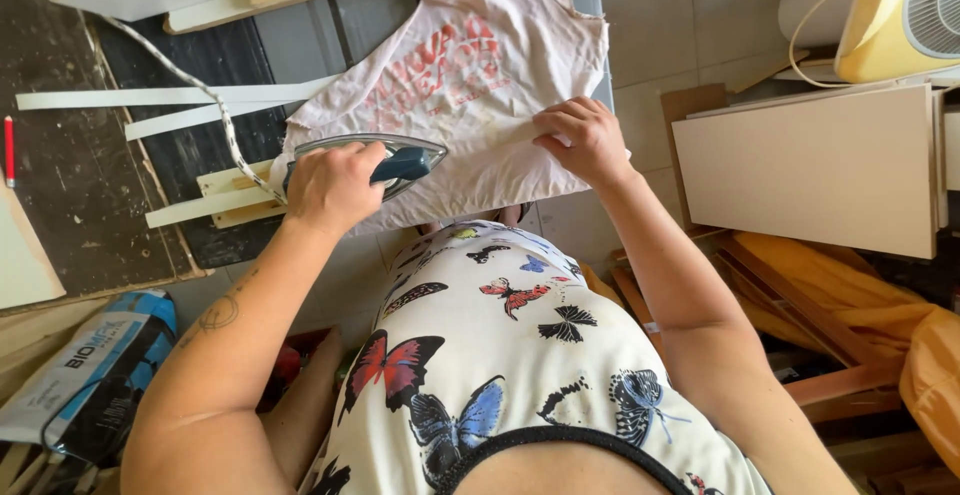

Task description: Applying heat-activated edge banding to the edges of wooden boards using a clothes iron on a workshop table.

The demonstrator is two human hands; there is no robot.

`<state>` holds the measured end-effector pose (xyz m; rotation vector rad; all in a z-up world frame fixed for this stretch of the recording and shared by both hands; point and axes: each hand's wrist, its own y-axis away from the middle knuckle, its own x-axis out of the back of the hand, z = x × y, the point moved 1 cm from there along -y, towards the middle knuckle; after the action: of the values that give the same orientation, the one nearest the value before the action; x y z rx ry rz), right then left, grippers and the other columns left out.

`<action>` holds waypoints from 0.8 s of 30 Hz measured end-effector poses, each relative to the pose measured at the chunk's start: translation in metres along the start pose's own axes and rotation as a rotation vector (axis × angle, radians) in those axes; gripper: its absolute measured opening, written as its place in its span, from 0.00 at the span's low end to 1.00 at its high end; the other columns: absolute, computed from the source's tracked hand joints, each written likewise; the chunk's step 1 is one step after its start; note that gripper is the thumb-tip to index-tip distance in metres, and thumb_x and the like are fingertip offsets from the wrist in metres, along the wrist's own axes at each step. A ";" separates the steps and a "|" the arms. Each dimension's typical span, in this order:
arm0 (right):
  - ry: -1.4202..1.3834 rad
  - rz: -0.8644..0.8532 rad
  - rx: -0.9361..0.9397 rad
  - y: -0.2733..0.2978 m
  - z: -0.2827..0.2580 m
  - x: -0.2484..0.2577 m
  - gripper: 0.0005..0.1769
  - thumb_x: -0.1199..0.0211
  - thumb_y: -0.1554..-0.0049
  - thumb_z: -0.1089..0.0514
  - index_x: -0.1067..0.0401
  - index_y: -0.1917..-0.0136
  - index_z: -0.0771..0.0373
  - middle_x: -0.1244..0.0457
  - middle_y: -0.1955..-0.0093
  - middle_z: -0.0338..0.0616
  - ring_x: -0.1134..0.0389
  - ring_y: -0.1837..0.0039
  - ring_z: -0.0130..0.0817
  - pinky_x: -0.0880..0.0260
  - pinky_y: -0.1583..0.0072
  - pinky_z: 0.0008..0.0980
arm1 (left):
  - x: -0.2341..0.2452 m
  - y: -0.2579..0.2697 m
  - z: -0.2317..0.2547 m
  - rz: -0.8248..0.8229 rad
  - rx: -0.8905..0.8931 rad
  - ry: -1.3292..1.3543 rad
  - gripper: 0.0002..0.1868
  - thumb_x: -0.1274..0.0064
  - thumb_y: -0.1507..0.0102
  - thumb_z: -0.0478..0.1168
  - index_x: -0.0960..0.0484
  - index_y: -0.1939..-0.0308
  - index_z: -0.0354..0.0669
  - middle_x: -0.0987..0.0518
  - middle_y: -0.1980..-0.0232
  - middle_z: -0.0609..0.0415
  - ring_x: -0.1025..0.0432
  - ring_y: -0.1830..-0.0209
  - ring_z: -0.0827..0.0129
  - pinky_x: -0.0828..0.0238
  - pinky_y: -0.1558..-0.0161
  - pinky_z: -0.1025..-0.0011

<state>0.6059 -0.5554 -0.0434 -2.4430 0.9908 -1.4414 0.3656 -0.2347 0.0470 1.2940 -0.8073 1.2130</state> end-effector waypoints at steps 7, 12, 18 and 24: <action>-0.074 0.007 0.022 0.006 0.016 -0.007 0.17 0.20 0.47 0.54 0.18 0.45 0.56 0.28 0.51 0.43 0.27 0.49 0.45 0.28 0.50 0.42 | -0.027 -0.037 0.041 0.031 -0.001 0.026 0.14 0.38 0.44 0.50 0.21 0.57 0.55 0.16 0.63 0.54 0.17 0.63 0.50 0.19 0.55 0.51; -0.116 -0.017 -0.008 0.016 0.034 0.001 0.18 0.20 0.47 0.55 0.18 0.43 0.56 0.28 0.51 0.45 0.26 0.48 0.46 0.28 0.48 0.43 | -0.007 -0.012 0.020 -0.006 0.071 0.009 0.15 0.38 0.44 0.52 0.20 0.57 0.55 0.16 0.63 0.53 0.17 0.61 0.49 0.19 0.55 0.49; -0.288 -0.011 -0.169 0.028 0.049 0.007 0.20 0.19 0.48 0.57 0.18 0.42 0.57 0.28 0.51 0.45 0.27 0.48 0.48 0.29 0.47 0.43 | 0.004 -0.013 0.030 0.038 0.129 -0.091 0.11 0.43 0.41 0.53 0.23 0.61 0.55 0.16 0.65 0.55 0.17 0.65 0.51 0.18 0.56 0.50; -0.369 0.007 -0.206 0.035 0.061 -0.007 0.22 0.18 0.49 0.52 0.17 0.42 0.55 0.28 0.50 0.44 0.28 0.47 0.48 0.31 0.45 0.43 | -0.008 -0.046 0.070 0.111 0.027 -0.083 0.11 0.44 0.42 0.54 0.23 0.64 0.57 0.18 0.68 0.57 0.18 0.68 0.52 0.18 0.59 0.52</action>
<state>0.6375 -0.5906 -0.0956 -2.7074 1.1015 -0.8719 0.4205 -0.2975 0.0386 1.3431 -0.9360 1.2683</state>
